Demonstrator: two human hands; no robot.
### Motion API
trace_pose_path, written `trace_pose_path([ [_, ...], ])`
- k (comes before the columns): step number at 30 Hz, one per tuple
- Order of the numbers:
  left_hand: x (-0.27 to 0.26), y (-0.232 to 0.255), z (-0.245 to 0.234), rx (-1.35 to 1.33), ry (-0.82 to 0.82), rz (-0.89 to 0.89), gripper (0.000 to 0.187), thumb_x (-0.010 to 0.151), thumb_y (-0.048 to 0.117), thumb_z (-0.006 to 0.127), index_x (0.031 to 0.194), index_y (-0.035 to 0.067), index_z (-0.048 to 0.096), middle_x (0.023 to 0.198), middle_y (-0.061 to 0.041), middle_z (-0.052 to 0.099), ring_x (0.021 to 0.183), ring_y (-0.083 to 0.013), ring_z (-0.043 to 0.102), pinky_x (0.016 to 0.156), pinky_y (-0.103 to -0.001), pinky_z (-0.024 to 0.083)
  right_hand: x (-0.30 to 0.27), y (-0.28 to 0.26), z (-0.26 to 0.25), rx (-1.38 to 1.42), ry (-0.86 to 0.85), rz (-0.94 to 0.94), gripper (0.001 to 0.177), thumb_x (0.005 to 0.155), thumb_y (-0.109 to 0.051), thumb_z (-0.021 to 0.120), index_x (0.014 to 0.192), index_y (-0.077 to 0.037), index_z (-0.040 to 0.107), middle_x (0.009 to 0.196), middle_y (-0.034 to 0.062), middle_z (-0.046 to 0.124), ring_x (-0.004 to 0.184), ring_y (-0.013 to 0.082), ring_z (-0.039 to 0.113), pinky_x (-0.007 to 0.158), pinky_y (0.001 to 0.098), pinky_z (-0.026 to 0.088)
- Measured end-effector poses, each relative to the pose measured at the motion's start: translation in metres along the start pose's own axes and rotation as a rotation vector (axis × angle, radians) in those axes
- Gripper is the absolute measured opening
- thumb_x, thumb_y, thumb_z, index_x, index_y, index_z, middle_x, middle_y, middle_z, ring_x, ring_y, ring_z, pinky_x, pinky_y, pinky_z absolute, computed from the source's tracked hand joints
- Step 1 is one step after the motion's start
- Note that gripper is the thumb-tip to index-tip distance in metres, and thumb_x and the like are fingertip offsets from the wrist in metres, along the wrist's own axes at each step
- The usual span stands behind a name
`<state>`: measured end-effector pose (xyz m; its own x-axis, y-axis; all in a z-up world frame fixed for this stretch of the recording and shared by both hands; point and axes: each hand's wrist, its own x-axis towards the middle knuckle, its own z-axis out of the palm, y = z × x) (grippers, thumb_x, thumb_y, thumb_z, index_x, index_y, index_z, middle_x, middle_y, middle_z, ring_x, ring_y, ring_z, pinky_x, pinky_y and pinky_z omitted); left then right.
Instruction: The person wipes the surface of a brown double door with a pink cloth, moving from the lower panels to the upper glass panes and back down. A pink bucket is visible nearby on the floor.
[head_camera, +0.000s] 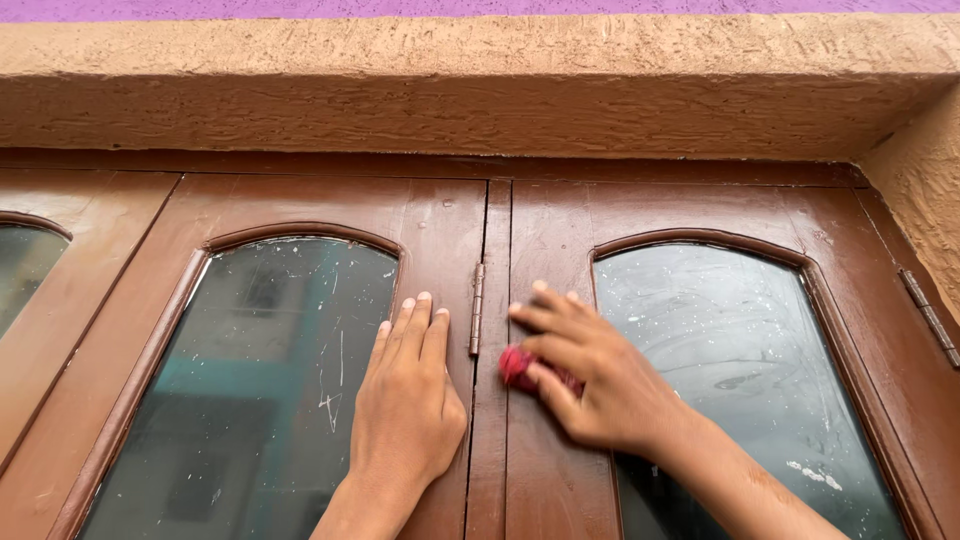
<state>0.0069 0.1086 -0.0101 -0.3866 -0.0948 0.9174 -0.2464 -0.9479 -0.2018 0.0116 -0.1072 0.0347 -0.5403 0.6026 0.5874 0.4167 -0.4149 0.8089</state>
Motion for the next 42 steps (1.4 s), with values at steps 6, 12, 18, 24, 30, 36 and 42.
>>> trace_pose_path([
  [6,-0.004,0.001,-0.005,0.044,-0.036,0.017,0.056,0.082,0.005,0.050,0.137,-0.006,0.053,0.150,-0.026,0.046,0.143,-0.0369,0.039,0.117,-0.052,0.027,-0.029,-0.050,0.011,0.039,0.002,0.094,0.043,0.081,0.002,0.059,0.121,-0.007,0.074,0.133,0.0137,0.069,0.142,0.0407,0.049,0.120,0.0550,0.032],
  [12,-0.009,0.001,-0.010,0.065,-0.063,0.033,0.055,0.085,0.006,0.050,0.139,-0.005,0.052,0.151,-0.025,0.045,0.144,-0.0368,0.039,0.117,-0.052,0.028,-0.019,-0.044,-0.010,0.152,-0.106,-0.043,0.031,0.085,0.001,0.066,0.114,-0.008,0.074,0.132,0.0150,0.068,0.139,0.0364,0.054,0.120,0.0537,0.037],
  [18,-0.021,0.001,-0.015,0.074,-0.082,0.038,0.054,0.089,0.008,0.049,0.141,-0.004,0.052,0.154,-0.024,0.044,0.146,-0.0362,0.037,0.118,-0.052,0.028,-0.024,-0.046,0.010,0.051,0.091,0.172,0.051,0.076,0.011,0.058,0.121,-0.006,0.075,0.132,0.0141,0.071,0.140,0.0378,0.053,0.120,0.0546,0.035],
  [24,-0.045,0.002,-0.026,0.075,-0.128,0.036,0.052,0.093,0.011,0.046,0.144,-0.003,0.051,0.155,-0.022,0.043,0.147,-0.0358,0.036,0.118,-0.053,0.027,-0.063,-0.088,-0.006,0.245,-0.112,0.076,0.043,0.077,0.005,0.067,0.117,-0.008,0.073,0.131,0.0154,0.067,0.138,0.0351,0.053,0.120,0.0527,0.037],
  [30,-0.061,0.007,-0.035,0.094,-0.144,0.000,0.052,0.095,0.014,0.047,0.145,-0.001,0.051,0.157,-0.020,0.044,0.148,-0.0328,0.036,0.117,-0.054,0.029,-0.035,-0.053,0.001,0.219,0.104,0.218,0.037,0.080,0.011,0.065,0.111,-0.007,0.077,0.129,0.0098,0.073,0.139,0.0355,0.058,0.124,0.0578,0.032],
  [36,-0.075,0.011,-0.043,0.135,-0.141,0.000,0.054,0.092,0.013,0.048,0.143,-0.002,0.053,0.154,-0.021,0.046,0.146,-0.0342,0.039,0.114,-0.055,0.033,-0.070,-0.123,-0.010,0.285,-0.039,0.114,0.045,0.062,0.006,0.058,0.101,-0.007,0.077,0.110,0.0107,0.076,0.126,0.0346,0.066,0.118,0.0572,0.041],
  [42,-0.081,0.011,-0.045,0.115,-0.108,0.002,0.049,0.095,0.011,0.048,0.141,-0.003,0.057,0.153,-0.023,0.050,0.145,-0.0358,0.043,0.114,-0.054,0.036,-0.063,-0.091,-0.001,0.237,0.021,-0.061,0.005,0.085,-0.012,0.076,0.087,-0.008,0.074,0.115,0.0158,0.073,0.123,0.0362,0.063,0.114,0.0561,0.042],
])
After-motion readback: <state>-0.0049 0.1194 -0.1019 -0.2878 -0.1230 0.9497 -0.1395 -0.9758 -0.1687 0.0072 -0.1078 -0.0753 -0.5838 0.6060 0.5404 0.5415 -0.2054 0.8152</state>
